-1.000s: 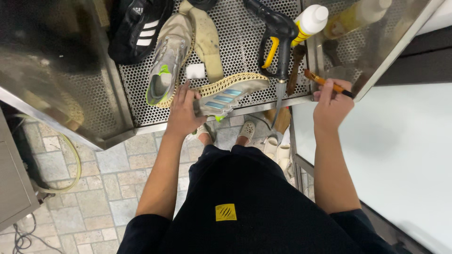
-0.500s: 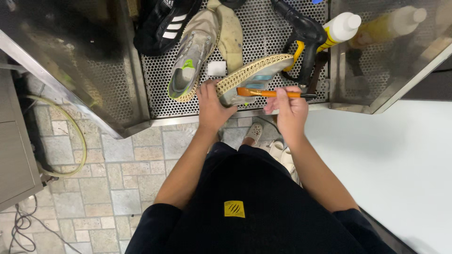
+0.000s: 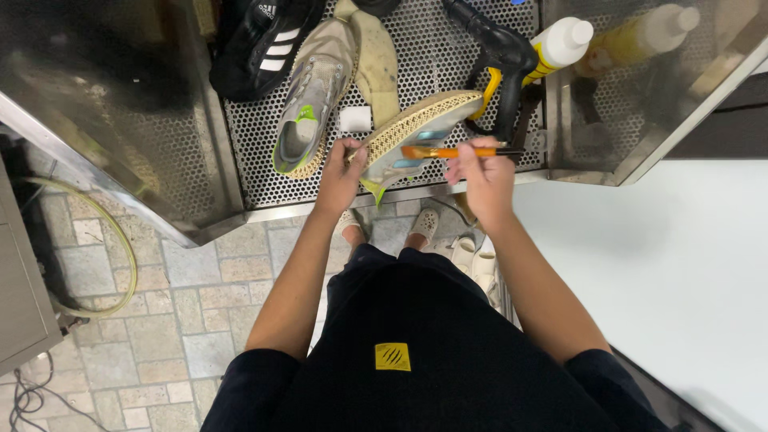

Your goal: The person scrubs a gray and green sneaker with a small brush on a metal grate, then rinses a white and blue sneaker in a sink. They place black sneakers and insoles into a top-loading washing machine and start the cycle.

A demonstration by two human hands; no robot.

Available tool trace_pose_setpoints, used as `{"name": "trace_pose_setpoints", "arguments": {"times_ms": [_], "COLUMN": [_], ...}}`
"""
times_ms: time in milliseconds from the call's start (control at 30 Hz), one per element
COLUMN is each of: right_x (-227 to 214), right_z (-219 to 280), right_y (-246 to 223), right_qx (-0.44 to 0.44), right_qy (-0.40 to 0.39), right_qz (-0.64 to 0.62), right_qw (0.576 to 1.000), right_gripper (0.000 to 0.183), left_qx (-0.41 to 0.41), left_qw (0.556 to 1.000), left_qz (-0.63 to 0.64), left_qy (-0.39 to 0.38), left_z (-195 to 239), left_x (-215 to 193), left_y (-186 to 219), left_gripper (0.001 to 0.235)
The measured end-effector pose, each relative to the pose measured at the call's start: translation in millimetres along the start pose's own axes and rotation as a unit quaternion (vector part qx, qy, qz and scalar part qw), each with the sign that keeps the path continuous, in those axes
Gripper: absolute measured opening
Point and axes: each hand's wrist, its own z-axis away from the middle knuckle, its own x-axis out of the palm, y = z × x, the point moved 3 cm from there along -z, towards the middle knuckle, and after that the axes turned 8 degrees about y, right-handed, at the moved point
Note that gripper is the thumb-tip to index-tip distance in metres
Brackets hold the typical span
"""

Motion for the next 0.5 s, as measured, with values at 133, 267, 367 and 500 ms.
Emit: {"name": "trace_pose_setpoints", "arguments": {"times_ms": [133, 267, 367, 500], "right_x": [-12.3, -45.0, -38.1, -41.8], "right_z": [-5.8, -4.1, 7.4, 14.1], "right_y": [8.9, 8.5, 10.3, -0.5], "right_qx": [-0.043, -0.052, -0.024, -0.121], "right_qy": [0.045, 0.113, 0.052, 0.096], "right_qz": [0.07, 0.022, 0.047, 0.152], "right_qw": [0.996, 0.992, 0.997, 0.976], "right_gripper": [0.017, 0.015, 0.013, 0.01], "left_qx": [-0.046, -0.046, -0.045, -0.065], "left_qw": [0.998, 0.997, 0.996, 0.991], "left_qz": [-0.022, -0.054, -0.079, -0.115], "left_qy": [-0.039, -0.032, -0.023, -0.031], "left_z": [-9.5, -11.4, -12.6, -14.4], "left_x": [0.2, -2.5, -0.3, -1.4], "left_y": [-5.3, -4.0, 2.4, 15.4], "left_gripper": [0.034, 0.037, 0.041, 0.048]}}
